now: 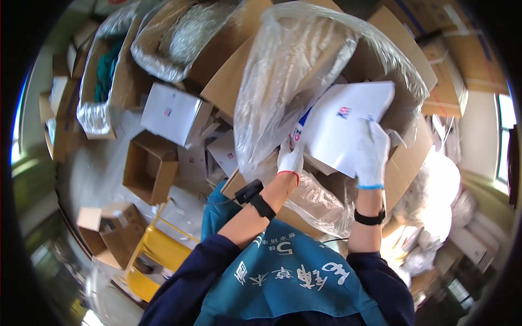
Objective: The recorder opens a large cardboard box and removes several smaller white boxes, placing them onto the floor.
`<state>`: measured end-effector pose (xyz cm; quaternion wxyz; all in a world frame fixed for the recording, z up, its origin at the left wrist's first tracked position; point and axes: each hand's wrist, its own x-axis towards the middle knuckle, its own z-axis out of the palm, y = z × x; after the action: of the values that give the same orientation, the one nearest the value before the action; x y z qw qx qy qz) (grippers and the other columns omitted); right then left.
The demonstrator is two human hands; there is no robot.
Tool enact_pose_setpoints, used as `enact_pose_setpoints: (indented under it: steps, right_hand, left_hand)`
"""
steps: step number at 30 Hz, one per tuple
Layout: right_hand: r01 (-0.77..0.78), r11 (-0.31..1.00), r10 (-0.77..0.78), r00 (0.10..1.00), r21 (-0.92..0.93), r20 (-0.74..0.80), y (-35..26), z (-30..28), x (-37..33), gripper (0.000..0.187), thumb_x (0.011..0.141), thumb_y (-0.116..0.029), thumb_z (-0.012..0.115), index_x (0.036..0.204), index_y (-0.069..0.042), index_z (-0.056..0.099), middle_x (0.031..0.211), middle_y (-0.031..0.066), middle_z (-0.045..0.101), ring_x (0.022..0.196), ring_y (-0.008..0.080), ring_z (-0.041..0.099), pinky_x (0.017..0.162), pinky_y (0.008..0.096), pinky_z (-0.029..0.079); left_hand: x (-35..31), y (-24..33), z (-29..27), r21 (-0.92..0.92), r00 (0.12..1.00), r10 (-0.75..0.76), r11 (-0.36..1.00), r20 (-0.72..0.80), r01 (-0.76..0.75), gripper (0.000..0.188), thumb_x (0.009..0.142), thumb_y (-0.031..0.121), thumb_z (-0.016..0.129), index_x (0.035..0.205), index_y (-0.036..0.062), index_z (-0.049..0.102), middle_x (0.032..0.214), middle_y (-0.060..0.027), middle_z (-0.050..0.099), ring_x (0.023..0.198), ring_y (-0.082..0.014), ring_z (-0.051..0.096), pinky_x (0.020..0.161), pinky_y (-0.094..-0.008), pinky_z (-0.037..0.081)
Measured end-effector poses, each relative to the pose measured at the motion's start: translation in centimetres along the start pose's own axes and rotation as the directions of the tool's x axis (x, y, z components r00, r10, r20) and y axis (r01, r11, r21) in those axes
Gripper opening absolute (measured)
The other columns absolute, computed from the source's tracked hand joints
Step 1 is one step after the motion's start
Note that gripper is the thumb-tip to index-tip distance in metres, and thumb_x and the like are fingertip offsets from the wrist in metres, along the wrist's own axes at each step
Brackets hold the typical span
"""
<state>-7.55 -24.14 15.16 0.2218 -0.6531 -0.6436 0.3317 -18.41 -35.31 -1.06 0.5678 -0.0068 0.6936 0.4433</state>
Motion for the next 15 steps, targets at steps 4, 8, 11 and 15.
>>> enact_pose_setpoints:
  steps: [4,8,11,15]
  right_hand:
    - [0.307,0.952,-0.306,0.951,0.017,-0.05,-1.4,-6.2,-3.1,0.025,0.097,-0.016,0.059,0.105,0.006,0.067,0.082,0.0058,0.065,0.079,0.013,0.06,0.071,0.0296,0.049]
    - [0.553,0.783,-0.598,0.796,-0.285,-0.099,-9.1,-9.1,-8.5,0.026,0.1,-0.017,0.06,0.109,0.006,0.066,0.085,0.0058,0.065,0.081,0.0138,0.06,0.072,0.0292,0.049]
    - [0.392,0.918,-0.389,0.919,0.054,-0.064,-16.9,-9.0,-13.0,0.029,0.101,-0.018,0.058,0.109,0.009,0.064,0.09,0.0088,0.067,0.079,0.0155,0.062,0.071,0.0298,0.049]
    - [0.743,0.605,-0.779,0.627,-0.287,-0.019,-21.2,-10.5,-17.0,0.031,0.102,-0.018,0.054,0.112,0.011,0.061,0.09,0.0154,0.069,0.076,0.0202,0.065,0.065,0.0313,0.05]
  left_hand:
    - [-4.4,2.3,-0.5,-0.106,0.993,0.089,0.99,-0.073,-0.097,0.075,0.091,0.036,0.064,0.153,0.0053,0.033,0.115,-0.0192,0.066,0.097,-0.0223,0.063,0.084,-0.0325,0.051]
    - [-7.3,3.5,-2.2,-0.157,0.993,0.073,0.986,0.096,-0.057,0.088,0.089,0.042,0.067,0.157,0.0049,0.026,0.139,-0.0218,0.053,0.108,-0.0267,0.064,0.095,-0.0343,0.05]
    - [-10.8,5.3,-5.4,-0.416,0.926,0.083,0.905,0.368,0.084,0.094,0.09,0.044,0.067,0.159,0.0077,0.016,0.15,-0.0206,0.042,0.114,-0.0265,0.061,0.094,-0.0405,0.053]
    - [-16.8,8.9,-11.9,-0.652,0.879,0.204,0.744,0.431,0.147,0.098,0.092,0.044,0.066,0.16,0.0107,0.005,0.154,-0.0153,0.037,0.123,-0.0243,0.056,0.085,-0.0456,0.058]
